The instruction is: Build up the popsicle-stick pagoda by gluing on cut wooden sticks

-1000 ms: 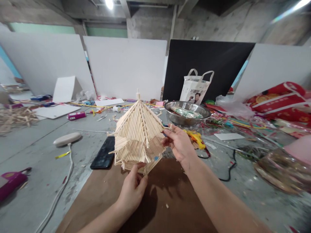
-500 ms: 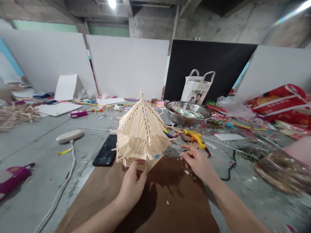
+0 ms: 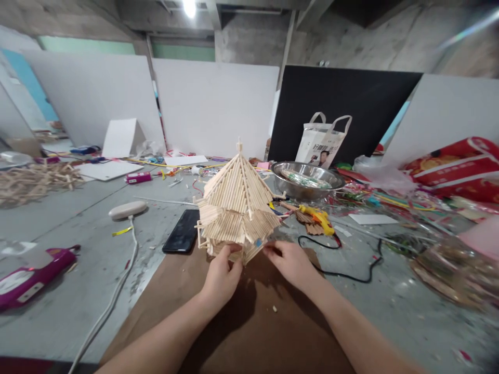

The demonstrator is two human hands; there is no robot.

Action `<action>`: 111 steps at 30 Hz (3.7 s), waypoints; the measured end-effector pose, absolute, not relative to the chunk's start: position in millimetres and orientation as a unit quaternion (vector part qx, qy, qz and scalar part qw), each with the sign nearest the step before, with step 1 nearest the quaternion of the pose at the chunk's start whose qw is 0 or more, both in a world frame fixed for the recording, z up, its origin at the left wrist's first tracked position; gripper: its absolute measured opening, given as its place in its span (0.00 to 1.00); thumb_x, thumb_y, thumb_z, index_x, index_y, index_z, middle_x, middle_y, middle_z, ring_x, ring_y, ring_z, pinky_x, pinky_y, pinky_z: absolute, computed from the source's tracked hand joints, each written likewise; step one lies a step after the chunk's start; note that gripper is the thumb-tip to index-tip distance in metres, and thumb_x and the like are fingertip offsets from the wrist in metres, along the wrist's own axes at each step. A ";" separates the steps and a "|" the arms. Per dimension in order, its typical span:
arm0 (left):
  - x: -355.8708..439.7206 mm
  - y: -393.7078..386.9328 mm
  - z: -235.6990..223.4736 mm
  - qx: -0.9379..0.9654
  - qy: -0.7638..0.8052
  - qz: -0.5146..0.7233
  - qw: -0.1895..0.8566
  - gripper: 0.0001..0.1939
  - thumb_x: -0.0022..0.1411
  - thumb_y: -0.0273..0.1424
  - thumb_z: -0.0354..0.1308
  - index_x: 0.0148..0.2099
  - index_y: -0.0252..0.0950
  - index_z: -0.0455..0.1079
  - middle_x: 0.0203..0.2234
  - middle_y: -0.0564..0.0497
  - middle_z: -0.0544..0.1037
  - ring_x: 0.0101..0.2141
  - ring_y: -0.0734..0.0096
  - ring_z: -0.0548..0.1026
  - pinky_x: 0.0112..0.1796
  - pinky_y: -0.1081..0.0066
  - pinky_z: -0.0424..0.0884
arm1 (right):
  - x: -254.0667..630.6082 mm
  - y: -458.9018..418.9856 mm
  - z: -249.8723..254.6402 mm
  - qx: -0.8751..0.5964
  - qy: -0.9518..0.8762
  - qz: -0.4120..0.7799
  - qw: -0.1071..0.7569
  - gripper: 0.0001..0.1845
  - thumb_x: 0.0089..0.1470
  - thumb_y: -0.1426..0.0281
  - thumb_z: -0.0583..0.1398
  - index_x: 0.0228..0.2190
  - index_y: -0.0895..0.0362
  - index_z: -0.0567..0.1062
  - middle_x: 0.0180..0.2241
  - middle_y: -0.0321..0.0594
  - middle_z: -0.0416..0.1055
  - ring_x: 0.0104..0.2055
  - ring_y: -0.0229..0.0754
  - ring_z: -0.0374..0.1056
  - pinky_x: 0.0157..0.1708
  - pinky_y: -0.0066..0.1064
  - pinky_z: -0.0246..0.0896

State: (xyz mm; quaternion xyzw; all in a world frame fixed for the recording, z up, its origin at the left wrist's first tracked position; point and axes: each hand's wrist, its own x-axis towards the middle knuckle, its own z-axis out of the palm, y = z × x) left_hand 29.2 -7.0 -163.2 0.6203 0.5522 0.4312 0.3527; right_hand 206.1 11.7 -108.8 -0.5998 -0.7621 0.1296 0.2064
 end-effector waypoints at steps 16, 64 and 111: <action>24.5 -2.0 -156.1 0.662 0.554 0.449 0.230 0.09 0.54 0.29 0.48 0.38 0.34 0.65 0.32 0.50 0.72 0.21 0.77 0.66 0.27 0.74 0.61 | 167.2 17.1 -147.9 -0.502 -0.739 0.256 0.370 0.11 0.47 0.64 0.53 0.27 0.57 0.72 0.26 0.38 0.72 0.30 0.40 0.67 0.31 0.28 0.58; 17.6 -4.3 -151.2 0.725 0.491 0.465 0.127 0.11 0.57 0.31 0.46 0.26 0.34 0.64 0.17 0.55 0.64 0.22 0.76 0.63 0.26 0.77 0.57 | 239.1 35.0 -100.0 -0.521 -0.738 0.040 0.427 0.11 0.51 0.68 0.53 0.33 0.58 0.73 0.31 0.42 0.73 0.31 0.41 0.69 0.31 0.32 0.65; 20.1 0.8 -154.4 0.730 0.517 0.413 0.172 0.08 0.54 0.27 0.49 0.35 0.35 0.69 0.21 0.53 0.71 0.24 0.74 0.68 0.25 0.76 0.61 | 282.0 28.9 -85.5 -0.634 -0.599 0.206 0.444 0.11 0.46 0.60 0.55 0.24 0.56 0.69 0.14 0.34 0.66 0.17 0.38 0.64 0.21 0.31 0.58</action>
